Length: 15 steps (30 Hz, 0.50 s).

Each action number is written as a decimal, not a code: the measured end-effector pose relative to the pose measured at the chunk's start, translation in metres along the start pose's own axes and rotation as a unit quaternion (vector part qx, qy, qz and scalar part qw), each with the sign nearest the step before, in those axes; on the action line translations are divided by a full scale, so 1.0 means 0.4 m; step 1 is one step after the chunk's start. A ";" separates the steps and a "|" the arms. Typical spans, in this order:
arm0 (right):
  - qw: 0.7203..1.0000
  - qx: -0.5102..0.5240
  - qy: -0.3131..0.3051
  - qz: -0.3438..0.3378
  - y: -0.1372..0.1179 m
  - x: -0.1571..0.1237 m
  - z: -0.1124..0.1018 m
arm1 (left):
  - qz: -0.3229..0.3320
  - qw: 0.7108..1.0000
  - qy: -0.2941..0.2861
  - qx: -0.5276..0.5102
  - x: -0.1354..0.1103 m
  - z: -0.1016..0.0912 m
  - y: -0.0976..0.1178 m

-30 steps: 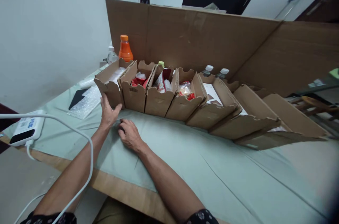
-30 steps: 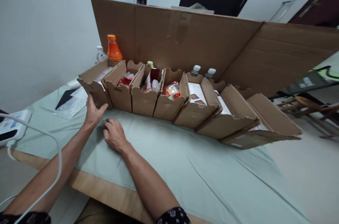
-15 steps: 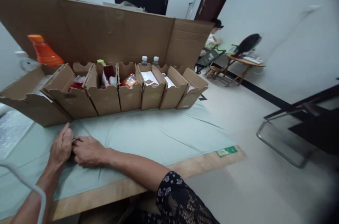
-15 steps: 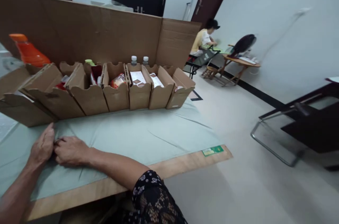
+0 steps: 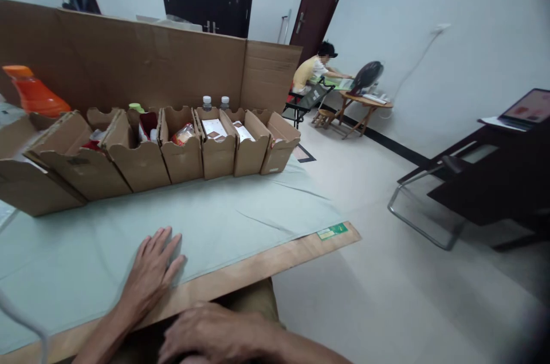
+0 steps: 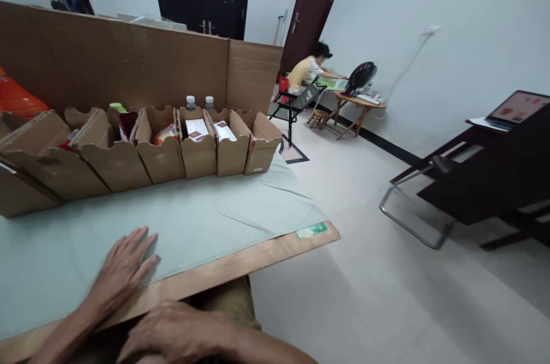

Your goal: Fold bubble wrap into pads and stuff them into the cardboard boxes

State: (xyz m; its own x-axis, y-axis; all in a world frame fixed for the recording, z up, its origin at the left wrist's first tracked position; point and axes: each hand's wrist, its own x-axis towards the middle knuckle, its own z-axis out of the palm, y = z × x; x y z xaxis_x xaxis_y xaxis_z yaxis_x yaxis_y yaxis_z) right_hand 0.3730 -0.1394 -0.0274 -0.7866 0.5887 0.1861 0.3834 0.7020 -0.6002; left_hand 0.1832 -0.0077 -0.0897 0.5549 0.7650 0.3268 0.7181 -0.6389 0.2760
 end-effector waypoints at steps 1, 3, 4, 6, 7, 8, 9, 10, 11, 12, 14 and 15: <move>0.998 0.051 0.010 0.046 -0.007 -0.051 -0.038 | 0.011 1.000 0.002 0.002 -0.007 0.007 0.011; 0.981 0.069 0.083 0.160 -0.012 -0.155 -0.139 | 0.026 0.999 0.014 0.012 -0.015 0.017 0.011; 0.968 0.039 0.136 0.208 -0.008 -0.204 -0.202 | 0.033 0.999 0.026 0.017 -0.018 0.020 0.003; 0.933 -0.028 0.238 0.271 0.014 -0.286 -0.345 | 0.057 0.997 0.049 0.029 -0.021 0.026 -0.016; 0.916 -0.066 0.275 0.286 0.032 -0.316 -0.422 | 0.074 0.995 0.062 0.036 -0.021 0.029 -0.024; 0.895 -0.110 0.308 0.303 0.054 -0.336 -0.500 | 0.092 0.992 0.074 0.044 -0.021 0.031 -0.029; 0.875 -0.154 0.327 0.321 0.080 -0.347 -0.578 | 0.109 0.989 0.086 0.052 -0.021 0.033 -0.032; 0.855 -0.196 0.329 0.349 0.110 -0.349 -0.654 | 0.124 0.986 0.093 0.059 -0.021 0.035 -0.033; 0.831 -0.243 0.321 0.383 0.142 -0.343 -0.726 | 0.136 0.984 0.099 0.066 -0.022 0.036 -0.033; 0.808 -0.289 0.291 0.424 0.176 -0.330 -0.793 | 0.143 0.982 0.104 0.073 -0.023 0.037 -0.032; 0.764 -0.361 0.190 0.500 0.250 -0.293 -0.904 | 0.154 0.979 0.101 0.084 -0.026 0.041 -0.033; 0.748 -0.376 0.150 0.525 0.287 -0.272 -0.946 | 0.156 0.979 0.096 0.088 -0.029 0.044 -0.036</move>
State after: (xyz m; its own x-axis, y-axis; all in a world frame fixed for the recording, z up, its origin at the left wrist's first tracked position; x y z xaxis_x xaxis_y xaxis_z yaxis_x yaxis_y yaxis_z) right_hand 0.6856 0.0290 0.1776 0.2407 0.9584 0.1532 0.9669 -0.2506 0.0487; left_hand 0.1739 -0.0058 -0.1133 0.6821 0.4944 0.5389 0.5964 -0.8024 -0.0188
